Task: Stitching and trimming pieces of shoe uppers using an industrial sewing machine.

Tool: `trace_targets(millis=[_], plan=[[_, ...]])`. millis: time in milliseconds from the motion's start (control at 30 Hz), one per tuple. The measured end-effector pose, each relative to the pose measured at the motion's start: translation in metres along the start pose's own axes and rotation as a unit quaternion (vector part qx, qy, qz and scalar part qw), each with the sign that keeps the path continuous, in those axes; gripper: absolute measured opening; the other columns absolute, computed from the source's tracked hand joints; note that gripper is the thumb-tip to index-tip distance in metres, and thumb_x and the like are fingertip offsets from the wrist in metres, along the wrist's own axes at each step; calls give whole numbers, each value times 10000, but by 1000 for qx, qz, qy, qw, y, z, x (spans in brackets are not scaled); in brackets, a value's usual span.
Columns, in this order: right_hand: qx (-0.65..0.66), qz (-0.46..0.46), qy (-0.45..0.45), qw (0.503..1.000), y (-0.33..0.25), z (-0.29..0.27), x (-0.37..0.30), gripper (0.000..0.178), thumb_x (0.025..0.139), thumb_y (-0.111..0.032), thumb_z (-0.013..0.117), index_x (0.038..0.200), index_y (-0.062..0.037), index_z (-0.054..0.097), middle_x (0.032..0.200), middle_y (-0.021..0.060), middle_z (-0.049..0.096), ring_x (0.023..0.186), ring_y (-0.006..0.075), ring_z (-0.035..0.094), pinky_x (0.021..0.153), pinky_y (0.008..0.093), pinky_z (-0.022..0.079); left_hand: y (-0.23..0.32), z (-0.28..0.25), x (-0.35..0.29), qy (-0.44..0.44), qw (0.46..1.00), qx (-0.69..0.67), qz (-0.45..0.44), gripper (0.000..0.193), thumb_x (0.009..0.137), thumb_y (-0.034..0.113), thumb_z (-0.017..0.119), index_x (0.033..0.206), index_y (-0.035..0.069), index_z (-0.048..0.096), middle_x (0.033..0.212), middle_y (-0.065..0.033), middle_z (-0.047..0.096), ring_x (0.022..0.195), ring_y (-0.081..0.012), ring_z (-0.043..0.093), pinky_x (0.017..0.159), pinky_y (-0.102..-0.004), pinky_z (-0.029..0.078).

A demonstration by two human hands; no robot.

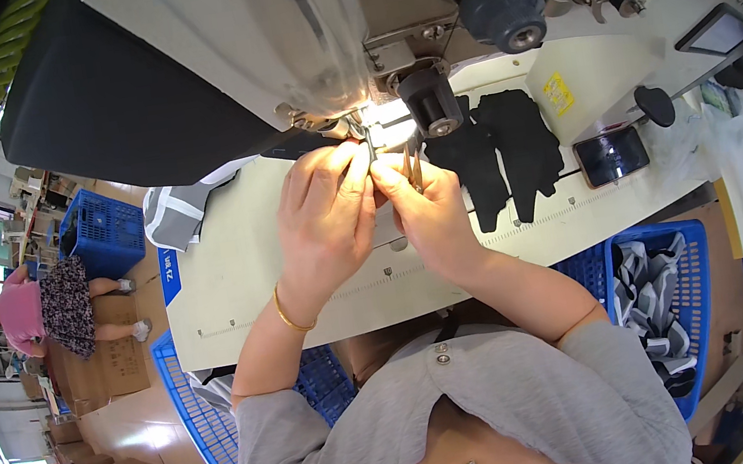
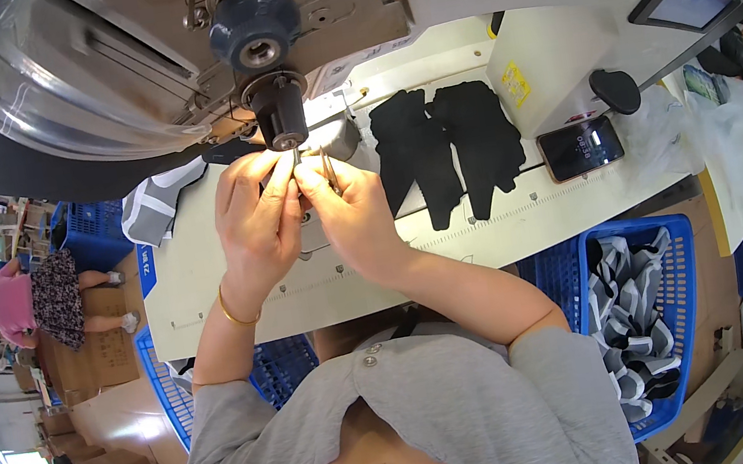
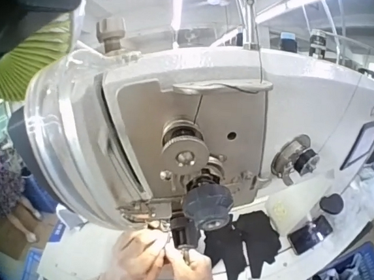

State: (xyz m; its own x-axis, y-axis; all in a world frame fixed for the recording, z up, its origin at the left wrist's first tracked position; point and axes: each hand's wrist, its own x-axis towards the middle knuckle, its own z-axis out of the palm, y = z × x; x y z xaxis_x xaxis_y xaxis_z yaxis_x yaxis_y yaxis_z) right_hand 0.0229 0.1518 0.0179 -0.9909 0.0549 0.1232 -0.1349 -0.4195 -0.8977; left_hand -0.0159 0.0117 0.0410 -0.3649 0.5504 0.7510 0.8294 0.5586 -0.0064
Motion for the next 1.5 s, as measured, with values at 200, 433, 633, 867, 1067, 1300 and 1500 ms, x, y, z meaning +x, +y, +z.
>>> trace_targets(millis=[200, 433, 633, 867, 1067, 1300, 1500], plan=[[-5, 14, -7, 1000, 0, -1, -2, 179, 1009, -92, 511, 1031, 21, 649, 904, 7, 656, 826, 49, 567, 730, 230, 487, 4, 4, -6, 22, 1000, 6, 4, 277, 769, 20, 685, 1034, -57, 660, 1075, -142, 627, 995, -319, 606, 841, -421, 512], [48, 36, -14, 998, 0, 6, -3, 175, 1010, -90, 507, 1077, 10, 634, 933, -14, 622, 869, 39, 546, 764, 218, 470, 1, 2, -2, 17, 1000, 3, -5, 303, 749, -41, 665, 1051, -68, 665, 1044, -164, 640, 965, -333, 615, 849, -428, 506], [59, 51, -6, 997, -2, 12, -4, 190, 1002, -72, 502, 1114, 26, 622, 965, -5, 621, 887, 40, 538, 775, 215, 462, -5, 4, -4, 16, 1000, 10, 0, 317, 736, -11, 660, 1050, -59, 655, 1080, -152, 638, 1016, -324, 609, 864, -424, 506], [55, 49, -10, 997, 2, 12, -3, 201, 995, -62, 497, 1130, 30, 614, 968, -6, 613, 890, 35, 521, 768, 213, 449, -8, 6, -5, 18, 1000, -11, -10, 340, 724, -10, 654, 1059, -71, 653, 1085, -169, 634, 1057, -348, 604, 916, -442, 500], [53, 28, -13, 998, 2, 14, -4, 180, 995, -63, 495, 1103, 25, 610, 955, -13, 602, 882, 31, 510, 762, 207, 442, -8, 6, -6, 17, 1000, -12, -18, 331, 726, -16, 651, 1052, -73, 655, 1093, -174, 632, 1061, -353, 603, 915, -440, 500], [69, 42, -13, 997, 4, 13, -3, 174, 998, -68, 495, 1102, 26, 599, 937, -13, 592, 876, 33, 500, 765, 209, 438, -8, 8, -5, 18, 999, -25, -31, 315, 726, -27, 652, 1034, -89, 657, 1084, -184, 631, 1051, -359, 608, 902, -420, 513], [80, 50, -8, 996, -3, 12, -7, 234, 1010, -82, 483, 1177, 34, 599, 1108, 56, 644, 981, 65, 578, 802, 216, 466, -17, 13, -18, 66, 997, -13, -35, 456, 766, 53, 630, 1199, -84, 587, 1242, -197, 579, 1174, -372, 544, 1039, -502, 402]])
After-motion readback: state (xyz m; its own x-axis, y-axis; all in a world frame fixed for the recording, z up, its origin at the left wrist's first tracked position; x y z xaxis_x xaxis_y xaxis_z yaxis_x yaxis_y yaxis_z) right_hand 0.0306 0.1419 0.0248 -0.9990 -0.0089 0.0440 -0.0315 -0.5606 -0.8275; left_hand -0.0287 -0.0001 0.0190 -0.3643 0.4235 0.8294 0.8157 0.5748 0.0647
